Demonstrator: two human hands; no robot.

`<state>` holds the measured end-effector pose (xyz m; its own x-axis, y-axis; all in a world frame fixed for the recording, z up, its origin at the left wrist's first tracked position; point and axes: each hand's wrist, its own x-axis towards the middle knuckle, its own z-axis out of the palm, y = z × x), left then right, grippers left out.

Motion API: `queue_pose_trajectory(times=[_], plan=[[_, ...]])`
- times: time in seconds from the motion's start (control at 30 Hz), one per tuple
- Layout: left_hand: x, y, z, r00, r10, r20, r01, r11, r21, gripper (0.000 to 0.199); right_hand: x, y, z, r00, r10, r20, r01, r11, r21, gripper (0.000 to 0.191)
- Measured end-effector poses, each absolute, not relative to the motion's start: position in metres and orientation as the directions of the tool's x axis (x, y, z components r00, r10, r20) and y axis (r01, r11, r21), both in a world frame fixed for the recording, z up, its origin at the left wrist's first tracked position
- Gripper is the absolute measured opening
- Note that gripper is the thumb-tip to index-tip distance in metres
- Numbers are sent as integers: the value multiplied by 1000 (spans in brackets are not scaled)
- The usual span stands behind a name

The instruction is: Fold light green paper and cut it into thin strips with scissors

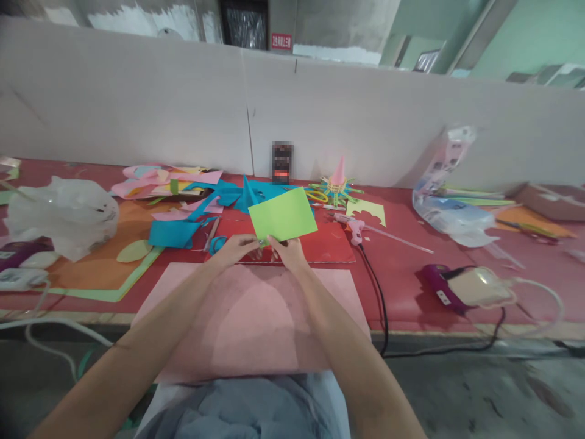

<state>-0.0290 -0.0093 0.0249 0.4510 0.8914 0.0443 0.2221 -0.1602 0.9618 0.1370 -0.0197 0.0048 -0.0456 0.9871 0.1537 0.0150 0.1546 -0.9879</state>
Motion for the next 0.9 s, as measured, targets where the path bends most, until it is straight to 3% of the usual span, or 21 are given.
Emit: queue_pose_trajectory(times=[0.23, 0.57, 0.67, 0.77, 0.9], plan=[[-28, -11, 25, 468, 878, 96, 248, -235, 940, 31, 132, -25, 9, -31, 985, 170, -11, 170, -985, 35], [-21, -15, 27, 518, 846, 129, 267, -303, 915, 31, 129, -25, 11, -200, 977, 77, -44, 69, -997, 48], [-23, -14, 30, 496, 857, 139, 262, -301, 917, 32, 136, -19, 12, -133, 988, 83, -117, 68, -991, 43], [-26, -10, 29, 478, 865, 154, 234, -294, 927, 32, 146, -13, 16, 46, 990, 130, -245, 137, -960, 38], [-28, -8, 27, 472, 867, 159, 220, -291, 931, 33, 158, -10, 21, 128, 977, 169, -270, 198, -942, 36]])
